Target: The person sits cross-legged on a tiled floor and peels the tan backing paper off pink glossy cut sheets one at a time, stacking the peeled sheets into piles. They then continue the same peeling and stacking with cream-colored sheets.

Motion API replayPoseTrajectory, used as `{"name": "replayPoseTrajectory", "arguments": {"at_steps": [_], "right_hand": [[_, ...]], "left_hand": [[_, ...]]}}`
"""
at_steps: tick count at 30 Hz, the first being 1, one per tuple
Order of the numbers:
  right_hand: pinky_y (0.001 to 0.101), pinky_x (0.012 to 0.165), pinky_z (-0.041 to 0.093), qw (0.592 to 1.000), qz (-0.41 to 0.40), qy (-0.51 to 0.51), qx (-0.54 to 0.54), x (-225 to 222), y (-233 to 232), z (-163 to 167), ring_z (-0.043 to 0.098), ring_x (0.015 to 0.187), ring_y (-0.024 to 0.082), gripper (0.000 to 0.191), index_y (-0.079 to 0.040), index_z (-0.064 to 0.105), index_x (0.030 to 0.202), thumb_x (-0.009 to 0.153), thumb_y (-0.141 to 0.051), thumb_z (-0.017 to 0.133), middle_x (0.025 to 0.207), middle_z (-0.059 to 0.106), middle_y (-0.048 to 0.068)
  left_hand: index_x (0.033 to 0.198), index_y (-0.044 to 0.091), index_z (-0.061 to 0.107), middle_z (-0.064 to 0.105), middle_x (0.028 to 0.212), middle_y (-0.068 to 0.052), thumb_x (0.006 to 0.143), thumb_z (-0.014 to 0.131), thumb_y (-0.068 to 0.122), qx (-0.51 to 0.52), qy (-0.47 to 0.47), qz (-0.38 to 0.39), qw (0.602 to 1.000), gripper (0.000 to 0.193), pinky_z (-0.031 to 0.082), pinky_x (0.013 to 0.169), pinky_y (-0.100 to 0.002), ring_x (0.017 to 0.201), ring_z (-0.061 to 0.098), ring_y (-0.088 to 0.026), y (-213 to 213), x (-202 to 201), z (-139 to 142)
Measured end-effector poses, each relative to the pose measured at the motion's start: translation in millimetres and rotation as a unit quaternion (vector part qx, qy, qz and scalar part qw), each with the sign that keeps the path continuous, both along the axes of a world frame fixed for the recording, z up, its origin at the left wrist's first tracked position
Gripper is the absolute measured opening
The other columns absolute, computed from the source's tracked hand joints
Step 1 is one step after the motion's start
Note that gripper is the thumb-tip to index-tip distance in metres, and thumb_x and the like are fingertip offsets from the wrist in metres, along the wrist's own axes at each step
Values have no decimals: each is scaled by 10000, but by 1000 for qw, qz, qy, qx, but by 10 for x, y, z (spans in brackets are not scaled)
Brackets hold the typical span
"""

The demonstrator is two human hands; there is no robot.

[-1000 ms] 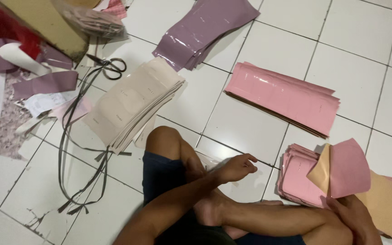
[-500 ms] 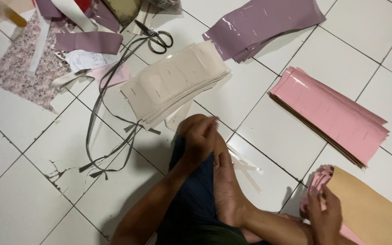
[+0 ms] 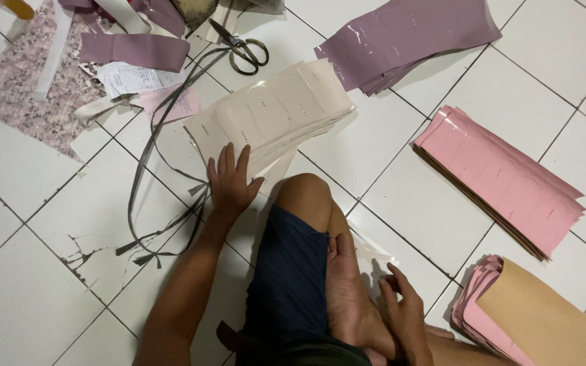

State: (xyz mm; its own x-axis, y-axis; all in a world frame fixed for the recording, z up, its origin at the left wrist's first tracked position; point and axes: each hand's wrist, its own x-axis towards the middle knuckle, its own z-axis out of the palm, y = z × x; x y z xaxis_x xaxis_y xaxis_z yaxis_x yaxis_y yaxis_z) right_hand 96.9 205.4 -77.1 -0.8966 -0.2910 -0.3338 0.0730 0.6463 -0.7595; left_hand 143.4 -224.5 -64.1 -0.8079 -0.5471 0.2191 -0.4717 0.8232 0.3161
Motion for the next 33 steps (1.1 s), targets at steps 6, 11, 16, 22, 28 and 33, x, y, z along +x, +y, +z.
{"name": "replayPoseTrajectory", "arguments": {"at_steps": [6, 11, 16, 22, 28, 33], "right_hand": [[355, 817, 577, 997, -26, -53, -47, -74, 92, -191, 716, 962, 211, 450, -64, 629, 1369, 934, -173, 669, 1036, 758, 153], [324, 819, 567, 995, -27, -78, -54, -95, 112, -306, 704, 946, 184, 414, -54, 661, 1335, 939, -177, 675, 1018, 758, 132], [300, 805, 558, 991, -44, -102, -69, -116, 143, -351, 712, 926, 168, 394, -32, 681, 1298, 933, -180, 678, 999, 771, 112], [293, 779, 554, 994, -34, -94, -45, -123, 178, -371, 700, 868, 168, 378, -13, 698, 1277, 944, -190, 682, 959, 778, 127], [287, 779, 550, 989, -41, -128, -54, -158, 141, -350, 702, 877, 163, 380, -11, 702, 1272, 938, -190, 676, 958, 781, 121], [296, 740, 542, 992, -32, -111, -61, -145, 165, -279, 659, 836, 159, 368, -17, 699, 1258, 948, -214, 675, 936, 756, 115]], "left_hand": [[1484, 73, 505, 436, 1517, -267, 842, 781, 248, 14, -18, -69, 997, 720, 442, 1048, -506, 1309, 467, -424, -308, 19, 109], [1333, 65, 668, 608, 1395, -206, 865, 777, 224, -26, 13, -97, 995, 507, 516, 915, -436, 1128, 592, -357, -398, 21, 66], [1105, 72, 788, 708, 1192, -145, 915, 735, 211, 34, 73, -81, 993, 241, 523, 920, -408, 1098, 644, -313, -393, 33, 69], [1137, 49, 747, 745, 918, -198, 995, 647, 265, 257, -1, 62, 964, 277, 542, 796, -416, 817, 712, -336, -521, -67, 259], [1136, 52, 764, 739, 954, -199, 985, 645, 139, 126, 39, -11, 991, 212, 542, 766, -444, 857, 703, -378, -561, -104, 187], [1119, 46, 757, 741, 1156, -164, 977, 598, 14, 25, 111, -93, 989, 216, 566, 865, -423, 978, 712, -365, -429, -78, -19]]}}
